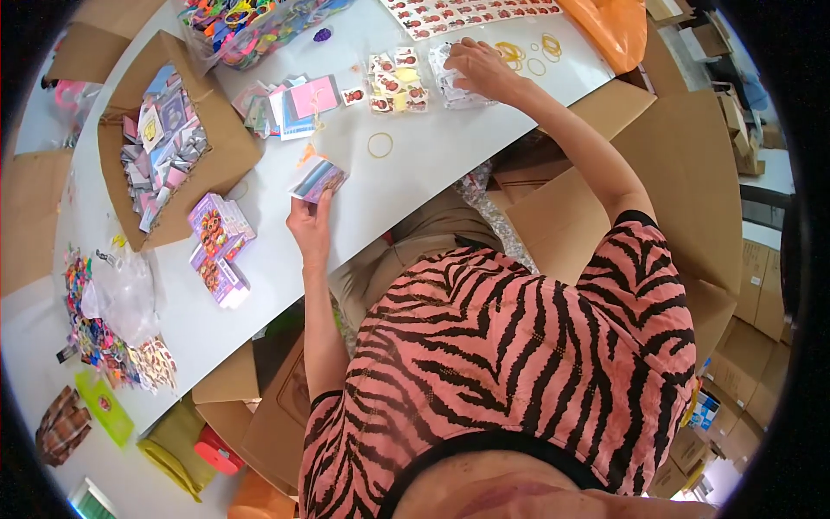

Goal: The person is assembling and packing small toy items and instruction cards into boxes at a factory workstation.

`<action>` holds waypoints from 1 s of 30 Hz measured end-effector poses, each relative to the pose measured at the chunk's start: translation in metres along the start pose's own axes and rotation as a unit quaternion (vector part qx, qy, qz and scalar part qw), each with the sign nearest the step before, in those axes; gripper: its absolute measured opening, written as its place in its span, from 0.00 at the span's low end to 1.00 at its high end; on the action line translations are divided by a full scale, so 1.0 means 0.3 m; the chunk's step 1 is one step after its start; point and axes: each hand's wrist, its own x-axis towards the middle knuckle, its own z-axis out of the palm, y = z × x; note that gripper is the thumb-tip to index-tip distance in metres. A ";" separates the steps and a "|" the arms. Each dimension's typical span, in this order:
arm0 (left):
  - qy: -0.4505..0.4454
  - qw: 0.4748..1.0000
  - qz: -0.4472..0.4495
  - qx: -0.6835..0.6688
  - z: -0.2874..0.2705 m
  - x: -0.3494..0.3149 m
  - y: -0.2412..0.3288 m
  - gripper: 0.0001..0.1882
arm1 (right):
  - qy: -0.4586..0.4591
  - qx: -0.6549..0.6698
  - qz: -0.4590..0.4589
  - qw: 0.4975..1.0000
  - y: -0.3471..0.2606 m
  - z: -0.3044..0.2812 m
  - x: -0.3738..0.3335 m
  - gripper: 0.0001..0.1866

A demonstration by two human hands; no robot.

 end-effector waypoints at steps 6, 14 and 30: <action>-0.006 1.000 0.005 -0.017 0.004 0.004 -0.002 0.18 | 0.054 0.012 -0.012 0.998 -0.003 0.052 -0.002 0.09; 0.016 0.999 0.031 -0.014 0.008 0.009 -0.029 0.18 | -0.035 0.068 0.033 0.997 -0.015 0.016 0.007 0.09; 0.013 0.997 0.048 -0.051 0.025 0.004 -0.007 0.19 | 0.133 0.345 -0.164 0.915 -0.476 -0.278 0.125 0.04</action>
